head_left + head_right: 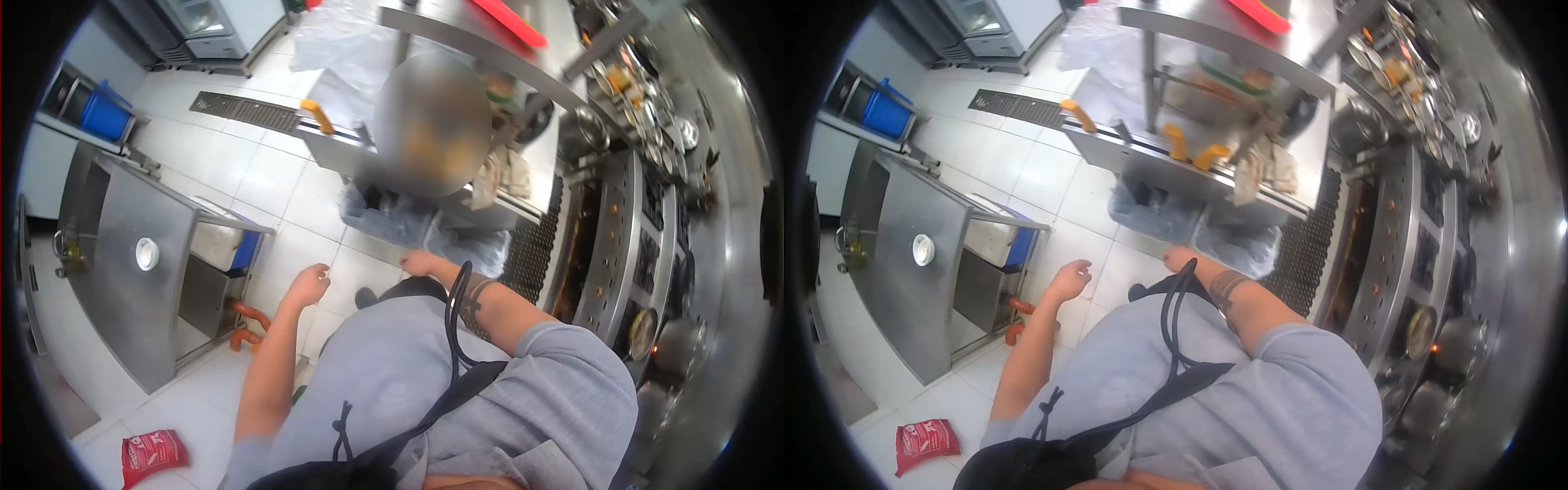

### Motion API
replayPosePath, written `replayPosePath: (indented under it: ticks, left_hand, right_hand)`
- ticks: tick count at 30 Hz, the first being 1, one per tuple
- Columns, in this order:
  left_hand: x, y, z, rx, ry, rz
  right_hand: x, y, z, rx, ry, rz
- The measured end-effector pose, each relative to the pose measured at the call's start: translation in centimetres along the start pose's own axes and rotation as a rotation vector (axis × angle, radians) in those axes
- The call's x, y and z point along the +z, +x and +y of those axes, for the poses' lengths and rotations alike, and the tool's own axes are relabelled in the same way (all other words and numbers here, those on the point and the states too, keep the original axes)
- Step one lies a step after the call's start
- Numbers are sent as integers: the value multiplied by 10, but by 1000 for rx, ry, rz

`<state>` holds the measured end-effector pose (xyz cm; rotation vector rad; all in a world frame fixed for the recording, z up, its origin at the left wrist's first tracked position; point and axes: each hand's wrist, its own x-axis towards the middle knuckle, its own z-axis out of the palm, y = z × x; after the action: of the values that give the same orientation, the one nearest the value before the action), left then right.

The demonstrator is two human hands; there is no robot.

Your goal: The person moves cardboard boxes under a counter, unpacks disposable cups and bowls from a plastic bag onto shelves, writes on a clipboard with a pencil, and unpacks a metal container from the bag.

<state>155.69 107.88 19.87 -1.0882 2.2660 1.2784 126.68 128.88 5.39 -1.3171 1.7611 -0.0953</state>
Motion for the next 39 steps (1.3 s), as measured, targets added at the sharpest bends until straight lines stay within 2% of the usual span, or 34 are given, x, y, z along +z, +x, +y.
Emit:
replayPosePath:
  ticks: [3,6,7,9,10,12,15,18,20,21,22,24,25,26,28,29,31,33,35,37,39]
  left_hand:
    - [-14,4,-44,-48,-10,59]
    - [-15,13,-62,-93,-27,8]
    - [-16,17,-66,-103,-25,16]
    - [-22,25,-79,-86,1,-142]
    - [-30,30,-89,-99,7,-135]
    - [-51,42,-107,-81,76,-311]
    - [-116,60,-120,-174,113,-254]
    - [-200,93,-127,-186,273,-237]
    - [-255,120,-125,-140,226,-125]
    - [-261,148,-165,-28,178,56]
    - [-276,158,-163,-22,170,37]
    - [-316,190,-148,-163,12,242]
    - [-325,205,-147,-145,15,223]
    - [-329,223,-153,-143,-16,164]
    - [-345,257,-162,-117,-30,59]
    - [-355,275,-165,-79,78,-91]
    - [-367,312,-166,19,281,-383]
    - [-396,355,-171,70,291,-378]
    - [-435,395,-170,23,283,-353]
    - [-480,443,-178,112,328,-370]
    - [-527,487,-184,192,393,-391]
  right_hand:
    - [-42,45,-88,-129,-34,-49]
    - [-85,70,-165,-187,122,-46]
    - [-95,80,-184,-270,172,-49]
    - [-113,104,-217,-366,235,-53]
    - [-123,116,-231,-413,292,-81]
    - [-149,138,-265,-488,341,-113]
    - [-211,162,-318,-555,402,-121]
    - [-279,192,-352,-631,388,-67]
    - [-317,223,-364,-681,340,-1]
    - [-340,229,-374,-691,321,115]
    - [-359,233,-382,-695,295,227]
    - [-393,239,-392,-655,393,307]
    - [-409,249,-395,-635,489,400]
    - [-422,263,-395,-607,493,422]
    - [-444,292,-390,-472,563,748]
    - [-457,309,-384,-427,565,778]
    - [-489,343,-362,-269,544,1082]
    - [-528,370,-330,-171,461,1368]
    - [-556,384,-293,5,389,1461]
    - [-554,417,-226,323,636,1541]
    - [-551,398,-229,583,1227,1509]
